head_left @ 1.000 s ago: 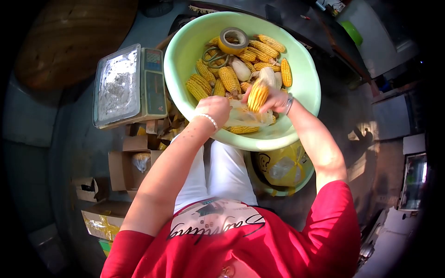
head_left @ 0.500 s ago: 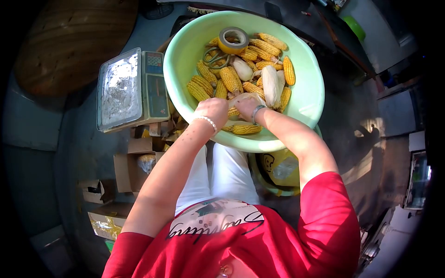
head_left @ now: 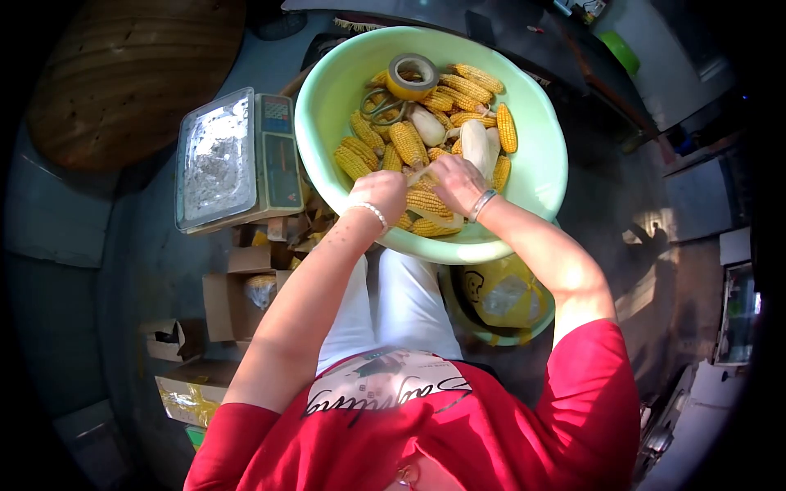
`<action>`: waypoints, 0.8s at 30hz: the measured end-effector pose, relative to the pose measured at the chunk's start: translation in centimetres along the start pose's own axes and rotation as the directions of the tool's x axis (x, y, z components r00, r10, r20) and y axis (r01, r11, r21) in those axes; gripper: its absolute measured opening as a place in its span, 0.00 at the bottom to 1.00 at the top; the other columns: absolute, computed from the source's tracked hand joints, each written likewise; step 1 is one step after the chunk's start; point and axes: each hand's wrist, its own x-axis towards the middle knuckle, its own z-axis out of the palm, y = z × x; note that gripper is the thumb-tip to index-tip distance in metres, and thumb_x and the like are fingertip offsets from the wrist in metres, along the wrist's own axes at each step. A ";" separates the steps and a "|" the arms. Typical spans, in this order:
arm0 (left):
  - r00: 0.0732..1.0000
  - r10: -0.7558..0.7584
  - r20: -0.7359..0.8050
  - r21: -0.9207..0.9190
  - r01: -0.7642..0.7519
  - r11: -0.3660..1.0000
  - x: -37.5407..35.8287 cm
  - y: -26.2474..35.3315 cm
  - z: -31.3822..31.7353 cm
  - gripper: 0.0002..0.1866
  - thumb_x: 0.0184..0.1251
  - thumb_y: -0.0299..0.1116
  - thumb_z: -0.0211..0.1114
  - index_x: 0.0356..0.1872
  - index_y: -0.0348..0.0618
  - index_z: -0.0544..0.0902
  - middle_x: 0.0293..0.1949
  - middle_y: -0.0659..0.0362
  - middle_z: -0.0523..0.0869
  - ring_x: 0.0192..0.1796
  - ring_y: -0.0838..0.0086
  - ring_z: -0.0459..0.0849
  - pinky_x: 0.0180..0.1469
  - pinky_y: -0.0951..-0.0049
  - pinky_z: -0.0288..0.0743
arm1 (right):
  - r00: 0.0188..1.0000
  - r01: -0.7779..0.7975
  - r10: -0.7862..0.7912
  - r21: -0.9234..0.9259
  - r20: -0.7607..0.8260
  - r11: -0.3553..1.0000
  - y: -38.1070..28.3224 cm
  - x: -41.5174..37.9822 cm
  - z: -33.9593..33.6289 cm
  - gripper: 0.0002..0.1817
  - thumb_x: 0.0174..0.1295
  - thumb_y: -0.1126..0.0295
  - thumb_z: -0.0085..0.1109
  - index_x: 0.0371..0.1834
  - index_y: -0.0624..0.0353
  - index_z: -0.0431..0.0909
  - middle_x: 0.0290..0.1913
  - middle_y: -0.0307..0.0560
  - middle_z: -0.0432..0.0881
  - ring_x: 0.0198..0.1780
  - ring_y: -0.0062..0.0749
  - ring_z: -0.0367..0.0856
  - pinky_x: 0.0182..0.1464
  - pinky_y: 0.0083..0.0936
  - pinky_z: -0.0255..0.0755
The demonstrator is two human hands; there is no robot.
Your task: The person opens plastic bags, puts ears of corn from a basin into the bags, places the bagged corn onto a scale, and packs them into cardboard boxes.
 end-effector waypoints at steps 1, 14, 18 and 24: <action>1.000 0.000 -0.009 0.003 0.000 1.000 0.1 0.0 0.2 0.13 0.63 0.37 0.55 0.35 0.39 0.82 0.36 0.47 0.83 0.41 0.54 0.82 0.45 0.61 0.75 | 1.000 -0.020 0.019 -0.200 -0.006 0.980 -1.7 -0.6 -2.4 0.21 0.55 0.66 0.57 0.51 0.63 0.71 0.49 0.57 0.74 0.49 0.47 0.75 0.51 0.35 0.71; 1.000 -0.025 -0.005 0.014 0.025 1.000 0.4 -0.3 0.8 0.13 0.62 0.39 0.55 0.38 0.44 0.83 0.38 0.48 0.83 0.43 0.55 0.82 0.47 0.61 0.75 | 0.724 -0.688 0.642 0.218 0.251 0.692 5.0 -1.1 2.5 0.10 0.58 0.76 0.48 0.37 0.63 0.81 0.27 0.51 0.83 0.24 0.32 0.82 0.22 0.29 0.75; 0.999 -0.010 -0.049 -0.024 0.009 1.000 0.5 -0.5 1.1 0.13 0.61 0.40 0.55 0.37 0.44 0.83 0.37 0.47 0.83 0.43 0.55 0.82 0.46 0.60 0.75 | 0.668 -0.669 0.682 0.642 0.298 0.375 1.5 -1.8 -1.7 0.07 0.59 0.74 0.52 0.35 0.60 0.80 0.24 0.44 0.81 0.25 0.29 0.81 0.24 0.24 0.73; 0.996 -0.008 -0.086 -0.024 0.006 1.000 0.6 -0.6 1.3 0.13 0.60 0.40 0.56 0.34 0.42 0.83 0.35 0.47 0.83 0.42 0.55 0.82 0.45 0.60 0.74 | 0.784 -0.468 0.544 0.861 0.300 0.199 -1.2 -3.8 -4.4 0.06 0.59 0.70 0.58 0.27 0.59 0.79 0.20 0.41 0.79 0.21 0.23 0.76 0.23 0.17 0.67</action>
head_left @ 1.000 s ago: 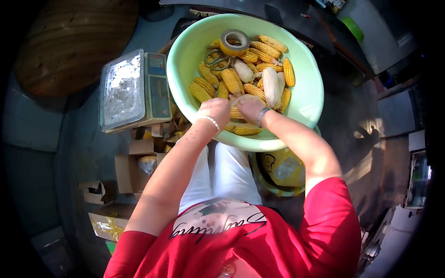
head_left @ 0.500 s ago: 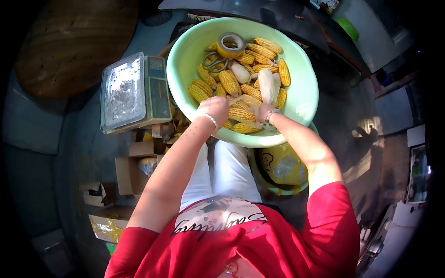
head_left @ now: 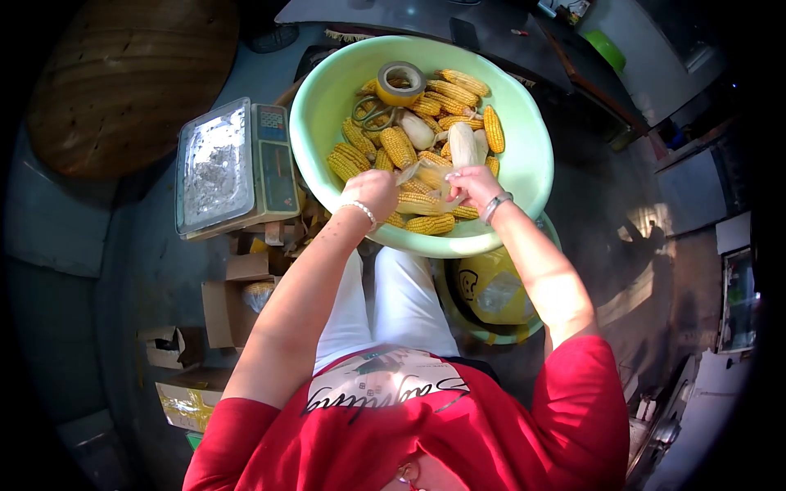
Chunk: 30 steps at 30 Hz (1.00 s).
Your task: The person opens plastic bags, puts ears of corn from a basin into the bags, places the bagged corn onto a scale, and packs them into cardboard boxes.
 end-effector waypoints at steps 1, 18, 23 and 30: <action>1.000 0.010 -0.018 -0.005 -0.010 1.000 -0.1 0.1 -0.2 0.13 0.60 0.40 0.56 0.34 0.42 0.82 0.34 0.47 0.83 0.41 0.55 0.82 0.45 0.60 0.74 | 0.999 0.010 -0.011 0.023 0.039 1.000 -0.3 -0.9 0.2 0.06 0.59 0.70 0.57 0.27 0.58 0.79 0.19 0.41 0.79 0.21 0.22 0.76 0.24 0.16 0.67; 0.871 0.078 -0.485 -0.169 -0.181 0.969 -1.7 0.0 -0.1 0.08 0.58 0.34 0.58 0.34 0.45 0.83 0.29 0.52 0.84 0.35 0.57 0.82 0.41 0.61 0.75 | 0.907 0.400 -0.421 0.264 0.025 0.878 2.9 -4.8 2.1 0.16 0.56 0.84 0.53 0.50 0.68 0.73 0.36 0.46 0.80 0.25 0.22 0.76 0.31 0.17 0.72; 0.850 0.125 -0.513 -0.236 -0.279 0.931 -2.3 0.5 -0.6 0.08 0.56 0.32 0.60 0.35 0.44 0.83 0.29 0.52 0.84 0.32 0.60 0.83 0.37 0.65 0.76 | 0.887 0.441 -0.463 0.288 0.007 0.850 3.5 -4.5 2.2 0.17 0.56 0.84 0.52 0.51 0.68 0.72 0.37 0.46 0.79 0.28 0.22 0.77 0.31 0.17 0.75; 0.979 0.102 -0.176 -0.683 -0.196 0.704 -2.4 2.8 -0.8 0.11 0.60 0.27 0.56 0.41 0.37 0.81 0.25 0.59 0.84 0.26 0.80 0.81 0.32 0.78 0.76 | 0.889 0.440 -0.457 0.248 0.014 0.863 3.5 -4.3 2.3 0.19 0.55 0.85 0.52 0.52 0.68 0.72 0.38 0.44 0.80 0.31 0.21 0.78 0.32 0.16 0.75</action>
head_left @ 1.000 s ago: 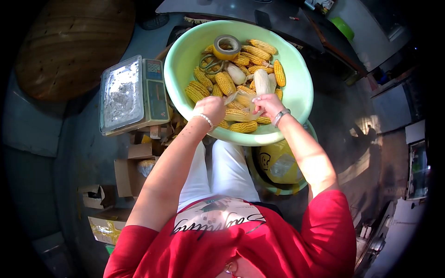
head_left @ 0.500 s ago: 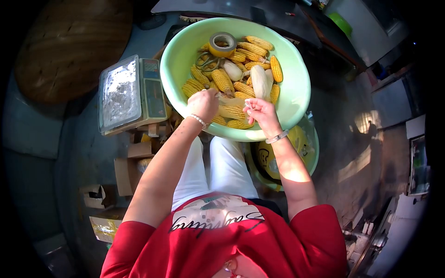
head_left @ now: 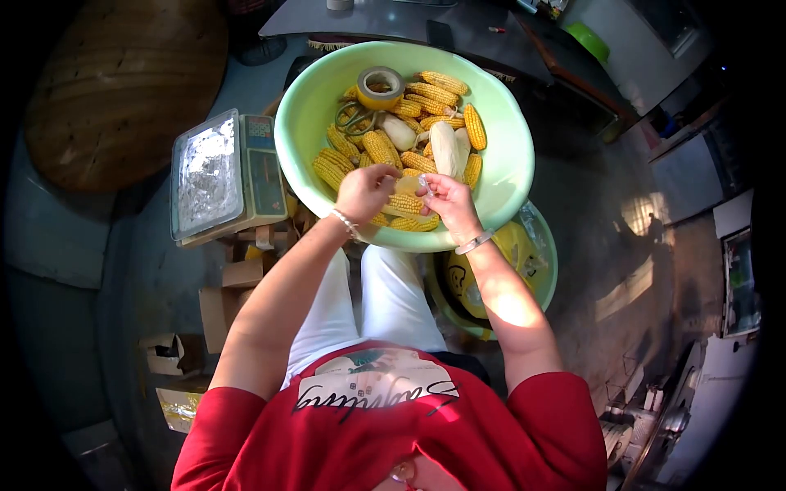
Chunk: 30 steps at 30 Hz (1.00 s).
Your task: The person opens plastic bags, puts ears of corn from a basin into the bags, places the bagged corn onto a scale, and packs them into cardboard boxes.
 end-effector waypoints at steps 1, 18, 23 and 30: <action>0.999 -0.008 0.031 -0.020 0.009 1.000 0.1 0.1 0.9 0.11 0.60 0.27 0.57 0.43 0.37 0.81 0.26 0.57 0.83 0.26 0.79 0.82 0.31 0.78 0.76 | 1.000 0.003 -0.003 0.011 -0.006 1.000 -0.1 0.1 0.1 0.19 0.55 0.85 0.53 0.53 0.68 0.72 0.38 0.43 0.80 0.31 0.20 0.79 0.32 0.16 0.75; 0.925 -0.332 0.187 -0.789 0.342 0.510 1.9 0.8 5.0 0.21 0.60 0.26 0.58 0.55 0.37 0.69 0.39 0.57 0.82 0.37 0.75 0.80 0.35 0.79 0.72 | 0.857 0.272 -0.494 -0.689 -0.144 0.672 -0.5 -0.9 1.4 0.19 0.44 0.87 0.57 0.41 0.59 0.80 0.41 0.47 0.81 0.46 0.39 0.79 0.47 0.30 0.73; 0.939 -0.300 0.167 -0.865 0.286 0.413 2.2 2.3 4.3 0.17 0.62 0.28 0.59 0.52 0.41 0.71 0.42 0.60 0.81 0.43 0.76 0.79 0.39 0.80 0.70 | 0.814 0.360 -0.570 -0.676 -0.108 0.643 -1.5 -1.3 1.7 0.22 0.43 0.87 0.57 0.45 0.61 0.77 0.51 0.50 0.76 0.54 0.42 0.75 0.50 0.30 0.73; 0.979 -0.198 0.047 -0.915 0.122 0.385 2.4 6.0 -0.6 0.15 0.63 0.26 0.57 0.51 0.43 0.72 0.43 0.58 0.81 0.45 0.70 0.82 0.45 0.72 0.75 | 0.887 0.213 -0.362 -0.443 -0.285 0.871 1.4 -0.1 -0.3 0.16 0.50 0.84 0.56 0.44 0.62 0.79 0.40 0.44 0.82 0.42 0.27 0.80 0.40 0.20 0.73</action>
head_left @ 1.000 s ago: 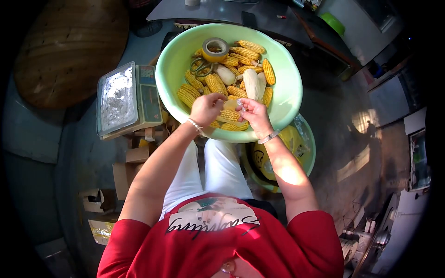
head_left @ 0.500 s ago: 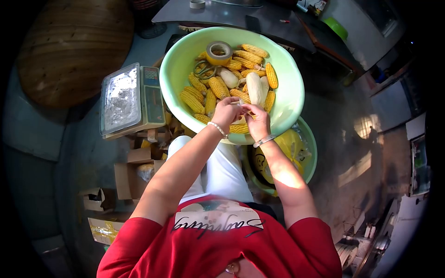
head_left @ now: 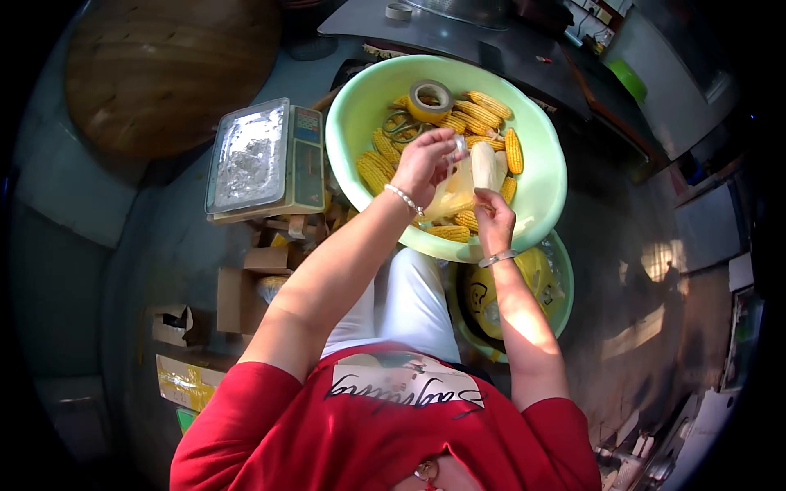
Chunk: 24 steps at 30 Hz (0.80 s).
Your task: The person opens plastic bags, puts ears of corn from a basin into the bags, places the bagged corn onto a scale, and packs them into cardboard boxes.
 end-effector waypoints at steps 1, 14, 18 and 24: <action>0.999 0.046 0.018 0.023 -0.046 0.999 -0.3 1.5 0.2 0.15 0.63 0.27 0.58 0.52 0.42 0.72 0.44 0.58 0.81 0.47 0.69 0.81 0.47 0.70 0.75 | 0.999 -0.044 0.045 -0.100 0.002 0.994 -0.3 0.1 0.0 0.13 0.52 0.82 0.56 0.42 0.63 0.80 0.34 0.42 0.82 0.37 0.23 0.80 0.37 0.18 0.73; 0.833 0.549 0.067 0.209 -0.549 0.809 -2.5 22.6 -6.9 0.20 0.65 0.33 0.57 0.57 0.38 0.72 0.44 0.56 0.80 0.52 0.66 0.78 0.58 0.63 0.69 | 0.948 -0.295 0.260 0.209 0.181 0.932 -1.5 0.2 0.0 0.08 0.57 0.83 0.51 0.37 0.67 0.79 0.29 0.44 0.81 0.24 0.21 0.78 0.25 0.14 0.71; 0.827 0.555 -0.089 0.252 -0.521 0.816 -0.9 25.2 -11.5 0.17 0.65 0.31 0.58 0.54 0.39 0.74 0.42 0.58 0.81 0.47 0.69 0.81 0.49 0.69 0.72 | 0.935 -0.328 0.289 0.196 0.204 0.924 -1.3 0.4 0.1 0.08 0.57 0.83 0.51 0.37 0.67 0.79 0.29 0.45 0.81 0.23 0.21 0.78 0.25 0.15 0.71; 0.783 0.576 -0.236 0.407 -0.458 0.790 1.4 22.0 -21.5 0.15 0.60 0.29 0.61 0.48 0.38 0.79 0.34 0.61 0.83 0.35 0.80 0.80 0.35 0.78 0.70 | 0.925 -0.348 0.297 0.216 0.236 0.912 -1.3 0.4 0.0 0.07 0.57 0.82 0.51 0.36 0.67 0.79 0.29 0.45 0.81 0.22 0.21 0.78 0.24 0.15 0.71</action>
